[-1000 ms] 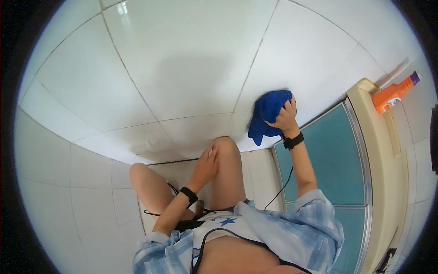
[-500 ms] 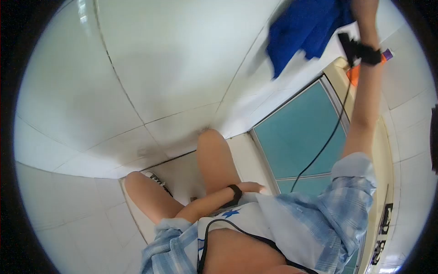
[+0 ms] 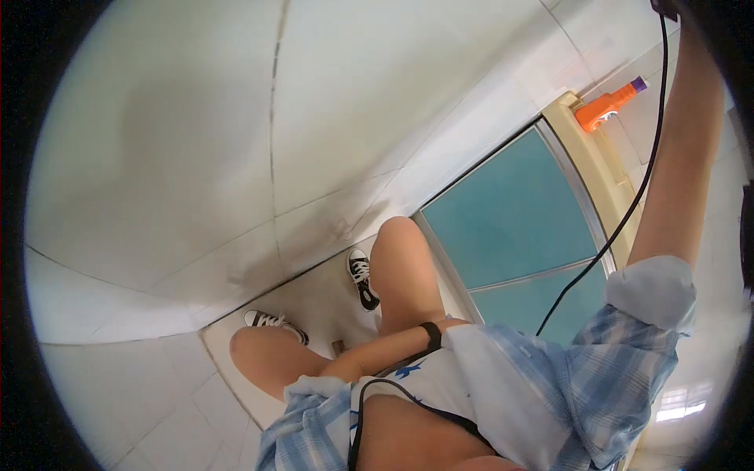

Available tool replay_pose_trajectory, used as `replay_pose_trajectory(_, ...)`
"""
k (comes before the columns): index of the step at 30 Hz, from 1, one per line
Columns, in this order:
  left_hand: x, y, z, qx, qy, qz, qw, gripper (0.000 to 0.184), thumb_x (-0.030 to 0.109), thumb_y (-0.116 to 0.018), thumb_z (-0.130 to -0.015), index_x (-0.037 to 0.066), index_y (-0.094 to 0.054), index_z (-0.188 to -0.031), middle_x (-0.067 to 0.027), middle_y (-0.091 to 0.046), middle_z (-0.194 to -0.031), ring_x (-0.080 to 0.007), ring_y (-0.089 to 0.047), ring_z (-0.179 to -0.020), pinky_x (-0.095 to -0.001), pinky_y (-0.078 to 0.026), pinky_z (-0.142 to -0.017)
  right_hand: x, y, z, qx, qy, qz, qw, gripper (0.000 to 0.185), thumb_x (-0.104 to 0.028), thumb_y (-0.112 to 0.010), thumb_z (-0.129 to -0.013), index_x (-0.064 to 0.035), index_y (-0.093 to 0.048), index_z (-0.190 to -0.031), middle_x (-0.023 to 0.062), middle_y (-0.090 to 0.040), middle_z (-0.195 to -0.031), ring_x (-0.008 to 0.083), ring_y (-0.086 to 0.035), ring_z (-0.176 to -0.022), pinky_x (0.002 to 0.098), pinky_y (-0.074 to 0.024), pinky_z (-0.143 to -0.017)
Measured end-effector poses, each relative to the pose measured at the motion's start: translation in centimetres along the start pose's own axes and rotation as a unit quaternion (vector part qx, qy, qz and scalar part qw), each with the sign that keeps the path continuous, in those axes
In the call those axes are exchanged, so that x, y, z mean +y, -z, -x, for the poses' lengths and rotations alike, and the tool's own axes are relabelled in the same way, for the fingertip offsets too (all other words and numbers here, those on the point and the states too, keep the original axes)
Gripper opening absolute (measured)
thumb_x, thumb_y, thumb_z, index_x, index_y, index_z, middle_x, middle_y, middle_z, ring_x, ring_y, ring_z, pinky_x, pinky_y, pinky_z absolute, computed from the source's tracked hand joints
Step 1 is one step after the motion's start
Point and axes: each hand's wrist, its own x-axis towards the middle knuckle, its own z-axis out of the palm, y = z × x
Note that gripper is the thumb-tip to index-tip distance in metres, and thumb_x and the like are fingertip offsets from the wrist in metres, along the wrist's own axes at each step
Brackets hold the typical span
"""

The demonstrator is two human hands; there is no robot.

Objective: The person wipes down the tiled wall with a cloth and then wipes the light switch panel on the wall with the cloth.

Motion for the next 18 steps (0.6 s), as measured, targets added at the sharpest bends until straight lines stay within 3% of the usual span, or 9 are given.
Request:
replay_pose_trajectory(8, 4.7, -3.3, 2.3, -0.027, -0.009, -0.176, 0.984, 0.028, 0.019, -0.054, -0.082, 0.002, -0.060, -0.104, -0.0129, -0.062, -0.102, -0.0224, -0.058, -0.094, -0.0319, -0.043, -0.084, -1.7, 1.8, 3.2, 0.017, 0.008, 0.043, 0.999, 0.039, -0.023, -0.063, -0.074, 0.0033, -0.056, -0.102, 0.0193, -0.052, -0.110, 0.0343, -0.046, -0.104, 0.0437, -0.0369, -0.088)
replay_pose_trajectory(15, 17.1, -2.4, 3.8, -0.151, -0.051, -0.306, 0.938, 0.027, 0.015, -0.052, -0.082, 0.000, -0.060, -0.102, -0.0151, -0.063, -0.098, -0.0249, -0.058, -0.093, -0.0330, -0.042, -0.083, -3.3, 4.4, 0.2, 0.085, 0.026, 0.003, 0.996, 0.041, -0.024, -0.063, -0.073, 0.0038, -0.057, -0.102, 0.0208, -0.050, -0.114, 0.0366, -0.043, -0.109, 0.0463, -0.0349, -0.090)
replay_pose_trajectory(17, 15.5, 0.1, 3.4, -0.072, -0.068, -0.452, 0.886, 0.022, 0.011, -0.051, -0.079, -0.001, -0.060, -0.095, -0.0156, -0.063, -0.095, -0.0247, -0.059, -0.089, -0.0326, -0.043, -0.081, -3.4, 4.6, -1.9, 0.098, 0.025, -0.025, 0.995, 0.041, -0.024, -0.063, -0.073, 0.0039, -0.057, -0.102, 0.0212, -0.049, -0.115, 0.0373, -0.042, -0.110, 0.0470, -0.0344, -0.091)
replay_pose_trajectory(18, 16.6, 0.8, 2.4, -0.165, -0.072, -0.606, 0.775, 0.019, 0.011, -0.050, -0.079, 0.000, -0.059, -0.091, -0.0151, -0.063, -0.094, -0.0251, -0.059, -0.088, -0.0329, -0.044, -0.079, -3.8, 4.6, -2.7, 0.102, 0.029, -0.044, 0.993, 0.042, -0.024, -0.064, -0.072, 0.0040, -0.057, -0.102, 0.0214, -0.049, -0.116, 0.0376, -0.042, -0.111, 0.0473, -0.0341, -0.092)
